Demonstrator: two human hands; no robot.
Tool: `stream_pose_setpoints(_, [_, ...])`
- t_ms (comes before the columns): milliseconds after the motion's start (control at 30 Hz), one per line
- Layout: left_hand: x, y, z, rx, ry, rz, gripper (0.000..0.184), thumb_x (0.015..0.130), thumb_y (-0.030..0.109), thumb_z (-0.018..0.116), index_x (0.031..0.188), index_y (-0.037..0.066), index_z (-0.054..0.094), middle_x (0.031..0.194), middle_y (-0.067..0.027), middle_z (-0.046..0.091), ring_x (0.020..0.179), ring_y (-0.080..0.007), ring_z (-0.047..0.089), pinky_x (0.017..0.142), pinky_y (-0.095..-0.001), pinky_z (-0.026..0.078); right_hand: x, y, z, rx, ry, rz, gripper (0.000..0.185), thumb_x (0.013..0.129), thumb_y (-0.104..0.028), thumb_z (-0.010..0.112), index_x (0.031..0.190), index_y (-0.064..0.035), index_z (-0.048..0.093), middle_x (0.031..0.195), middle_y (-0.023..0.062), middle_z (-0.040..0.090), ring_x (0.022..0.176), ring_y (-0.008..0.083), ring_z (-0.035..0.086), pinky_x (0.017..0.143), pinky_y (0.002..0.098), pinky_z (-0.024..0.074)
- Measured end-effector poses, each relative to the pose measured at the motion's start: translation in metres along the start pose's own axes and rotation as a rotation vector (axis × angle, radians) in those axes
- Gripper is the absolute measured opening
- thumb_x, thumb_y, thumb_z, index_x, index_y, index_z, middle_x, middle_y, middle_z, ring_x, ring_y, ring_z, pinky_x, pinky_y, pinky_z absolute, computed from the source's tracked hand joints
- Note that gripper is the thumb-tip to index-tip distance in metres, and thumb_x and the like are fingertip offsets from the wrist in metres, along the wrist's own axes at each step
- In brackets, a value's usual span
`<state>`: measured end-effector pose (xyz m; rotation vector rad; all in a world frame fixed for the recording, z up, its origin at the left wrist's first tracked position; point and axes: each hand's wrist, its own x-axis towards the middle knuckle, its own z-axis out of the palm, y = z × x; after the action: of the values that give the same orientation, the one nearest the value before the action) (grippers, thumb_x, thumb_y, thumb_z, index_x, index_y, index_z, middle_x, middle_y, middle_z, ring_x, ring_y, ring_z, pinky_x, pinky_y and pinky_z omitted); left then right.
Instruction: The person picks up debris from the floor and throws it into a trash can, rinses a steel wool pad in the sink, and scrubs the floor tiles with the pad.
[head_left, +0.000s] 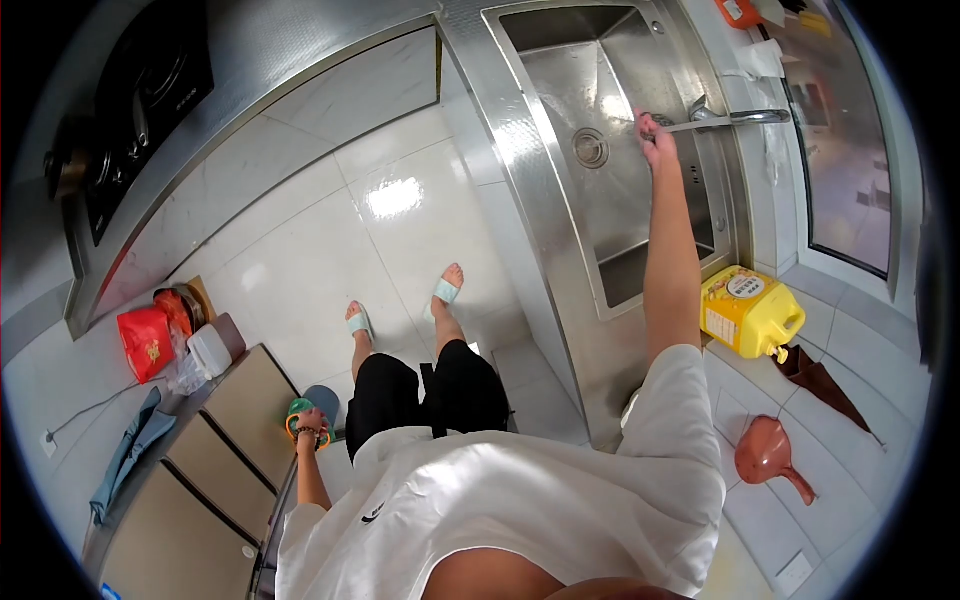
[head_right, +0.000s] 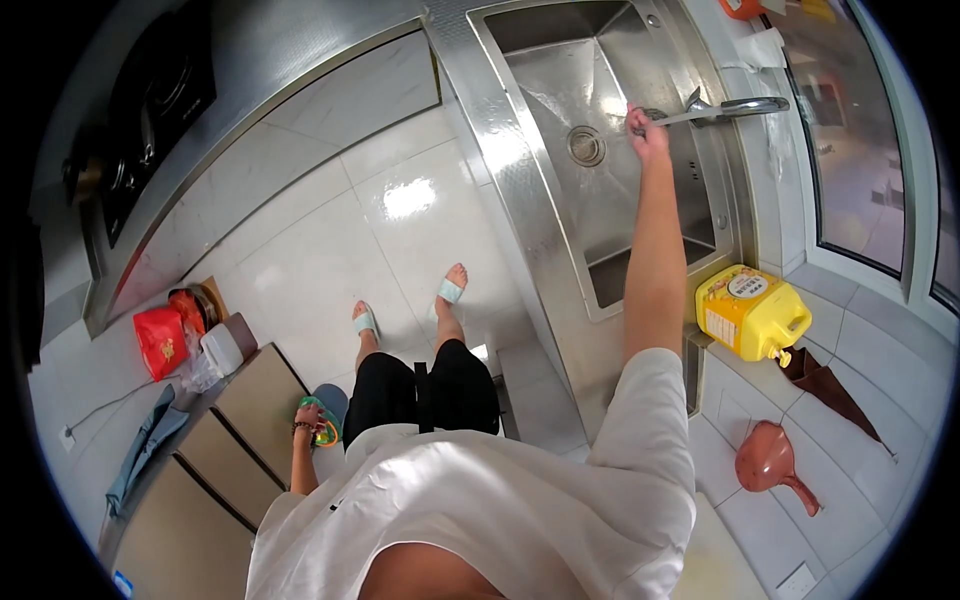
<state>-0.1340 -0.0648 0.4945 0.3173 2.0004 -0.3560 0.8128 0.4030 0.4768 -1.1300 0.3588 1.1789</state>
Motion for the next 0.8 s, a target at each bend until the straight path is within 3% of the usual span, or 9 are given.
stream_pose_setpoints(33, [0.000, -0.002, 0.001, 0.000, 0.001, -0.002, 0.039, 0.100, 0.032, 0.043, 0.100, 0.001, 0.067, 0.070, -0.0148, 0.067, 0.044, -0.0236, 0.058, 0.040, -0.0365, 0.047, -0.002, 0.000, -0.003, 0.000, 0.000, 0.002, 0.003, 0.097, -0.003, 0.056, 0.097, -0.0004, 0.056, 0.083, 0.0102, 0.060, 0.045, 0.0132, 0.042, 0.037, 0.0297, 0.0343])
stream_pose_setpoints(100, [0.000, -0.004, 0.002, -0.012, 0.003, -0.005, 0.040, 0.100, 0.031, 0.042, 0.100, 0.000, 0.067, 0.073, -0.0159, 0.068, 0.044, -0.0238, 0.058, 0.040, -0.0362, 0.046, -0.013, 0.000, -0.014, -0.789, -0.252, -0.057, 0.014, 0.096, -0.009, 0.058, 0.106, 0.0008, 0.057, 0.078, 0.0095, 0.059, 0.044, 0.0168, 0.044, 0.041, 0.0290, 0.0401])
stream_pose_setpoints(133, [-0.006, 0.000, 0.003, -0.011, 0.003, -0.006, 0.040, 0.100, 0.031, 0.042, 0.100, 0.000, 0.067, 0.073, -0.0159, 0.068, 0.044, -0.0238, 0.058, 0.040, -0.0362, 0.046, -0.021, 0.004, -0.009, -0.788, -0.251, -0.056, 0.014, 0.096, -0.009, 0.058, 0.106, 0.0008, 0.057, 0.078, 0.0095, 0.059, 0.044, 0.0168, 0.044, 0.041, 0.0290, 0.0401])
stream_pose_setpoints(233, [-0.024, 0.012, 0.001, -0.028, 0.003, -0.033, 0.039, 0.101, 0.030, 0.042, 0.100, 0.000, 0.067, 0.072, -0.0144, 0.068, 0.044, -0.0225, 0.059, 0.040, -0.0357, 0.045, -0.010, 0.012, -0.003, -1.673, 0.223, -0.515, 0.046, 0.087, -0.046, 0.068, 0.076, -0.0014, 0.063, 0.072, 0.0097, 0.065, 0.046, 0.0182, 0.054, 0.048, 0.0338, 0.0481])
stream_pose_setpoints(333, [-0.032, 0.019, -0.002, 0.024, 0.018, -0.057, 0.039, 0.100, 0.030, 0.042, 0.101, 0.000, 0.067, 0.070, -0.0128, 0.069, 0.045, -0.0215, 0.059, 0.041, -0.0354, 0.046, -0.004, 0.014, 0.001, -1.795, 0.618, -0.709, 0.055, 0.082, -0.054, 0.069, 0.064, -0.0024, 0.064, 0.074, 0.0121, 0.066, 0.056, 0.0175, 0.064, 0.054, 0.0356, 0.0516])
stream_pose_setpoints(467, [-0.036, 0.026, -0.001, 0.017, 0.051, -0.043, 0.038, 0.099, 0.028, 0.042, 0.100, 0.001, 0.068, 0.069, -0.0123, 0.069, 0.044, -0.0207, 0.060, 0.041, -0.0350, 0.046, -0.038, -0.005, 0.027, -1.540, 0.288, -0.313, 0.040, 0.086, -0.036, 0.070, 0.092, 0.0037, 0.070, 0.082, 0.0149, 0.067, 0.075, 0.0227, 0.071, 0.057, 0.0352, 0.0541])
stream_pose_setpoints(533, [-0.036, 0.024, 0.000, 0.007, 0.049, -0.061, 0.038, 0.099, 0.028, 0.041, 0.099, 0.001, 0.068, 0.069, -0.0127, 0.069, 0.044, -0.0208, 0.060, 0.041, -0.0350, 0.046, 0.017, -0.010, -0.010, -0.878, -0.080, -0.096, 0.038, 0.089, -0.009, 0.063, 0.125, 0.0018, 0.060, 0.094, 0.0178, 0.067, 0.084, 0.0288, 0.071, 0.056, 0.0340, 0.0546])
stream_pose_setpoints(633, [-0.028, 0.023, 0.005, 0.054, 0.064, 0.004, 0.040, 0.098, 0.030, 0.042, 0.101, 0.000, 0.068, 0.068, -0.0137, 0.068, 0.043, -0.0224, 0.059, 0.041, -0.0359, 0.048, -0.056, 0.003, 0.015, -0.850, -0.212, -0.197, 0.041, 0.091, 0.002, 0.057, 0.131, -0.0059, 0.055, 0.103, 0.0196, 0.067, 0.065, 0.0249, 0.067, 0.049, 0.0305, 0.0514])
stream_pose_setpoints(800, [-0.010, 0.013, 0.006, 0.021, 0.009, -0.019, 0.040, 0.097, 0.031, 0.042, 0.103, 0.000, 0.068, 0.069, -0.0144, 0.067, 0.044, -0.0237, 0.059, 0.042, -0.0357, 0.048, -0.024, -0.008, -0.011, -0.823, -0.218, -0.158, 0.028, 0.099, -0.006, 0.054, 0.127, -0.0060, 0.052, 0.094, 0.0183, 0.066, 0.056, 0.0184, 0.056, 0.040, 0.0259, 0.0398])
